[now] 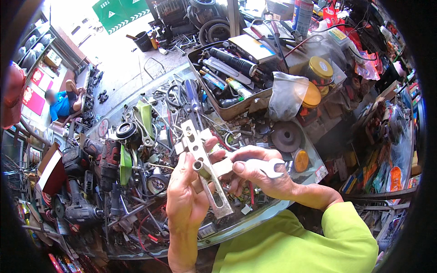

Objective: The person holds a metal bracket with a spring and uses a wrench to tighten a bolt. They repeatedly adjust the wrench and reposition the part while working at a cluttered workbench.

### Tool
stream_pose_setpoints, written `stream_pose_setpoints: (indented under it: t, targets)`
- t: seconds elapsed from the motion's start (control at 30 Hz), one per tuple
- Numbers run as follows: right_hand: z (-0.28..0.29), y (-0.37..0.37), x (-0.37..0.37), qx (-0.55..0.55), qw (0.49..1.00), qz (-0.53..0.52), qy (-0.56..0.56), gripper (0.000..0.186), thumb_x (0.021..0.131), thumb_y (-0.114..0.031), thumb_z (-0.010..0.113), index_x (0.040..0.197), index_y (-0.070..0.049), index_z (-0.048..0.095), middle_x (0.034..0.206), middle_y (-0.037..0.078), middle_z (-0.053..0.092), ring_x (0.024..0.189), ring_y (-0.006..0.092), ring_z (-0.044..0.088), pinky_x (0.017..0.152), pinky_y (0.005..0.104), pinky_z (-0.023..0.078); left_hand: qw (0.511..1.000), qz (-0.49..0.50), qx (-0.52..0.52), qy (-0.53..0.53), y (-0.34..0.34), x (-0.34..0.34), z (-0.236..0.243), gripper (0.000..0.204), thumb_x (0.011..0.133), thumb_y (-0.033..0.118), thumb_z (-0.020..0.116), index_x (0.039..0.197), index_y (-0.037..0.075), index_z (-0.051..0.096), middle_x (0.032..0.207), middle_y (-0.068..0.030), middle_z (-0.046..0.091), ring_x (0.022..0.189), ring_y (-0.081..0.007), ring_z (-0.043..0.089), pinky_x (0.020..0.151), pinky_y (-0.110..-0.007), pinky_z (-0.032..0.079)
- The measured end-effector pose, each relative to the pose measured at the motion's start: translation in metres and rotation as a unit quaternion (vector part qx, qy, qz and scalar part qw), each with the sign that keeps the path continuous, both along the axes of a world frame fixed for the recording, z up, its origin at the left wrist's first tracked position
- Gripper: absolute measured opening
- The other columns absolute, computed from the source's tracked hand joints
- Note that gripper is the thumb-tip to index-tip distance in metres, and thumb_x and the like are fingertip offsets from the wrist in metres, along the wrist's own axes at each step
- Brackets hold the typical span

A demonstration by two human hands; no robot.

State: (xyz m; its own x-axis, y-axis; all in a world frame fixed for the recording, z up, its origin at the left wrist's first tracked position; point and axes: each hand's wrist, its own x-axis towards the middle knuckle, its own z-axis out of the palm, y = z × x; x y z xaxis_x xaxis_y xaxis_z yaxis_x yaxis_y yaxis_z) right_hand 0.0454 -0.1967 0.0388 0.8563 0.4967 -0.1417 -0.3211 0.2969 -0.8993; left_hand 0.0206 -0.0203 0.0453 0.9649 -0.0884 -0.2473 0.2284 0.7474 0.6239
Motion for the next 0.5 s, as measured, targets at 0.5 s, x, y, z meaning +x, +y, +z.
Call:
stream_pose_setpoints:
  t: [0.5]
  targets:
    - [-0.003, -0.009, 0.001, -0.001, 1.0, -0.009, 0.021, 0.018, 0.091, -0.013, 0.063, 0.099, 0.002, 0.06, 0.077, 0.006, 0.064, 0.061, 0.0095, 0.063, 0.054, 0.024, 0.052, 0.998, -0.067, -0.01, -0.004, 0.003, -0.001, 0.013, 0.064, 0.079, 0.005, 0.05, 0.138, 0.005, 0.028, 0.107, -0.0174, 0.055, 0.09, -0.0272, 0.062, 0.072, -0.036, 0.056]
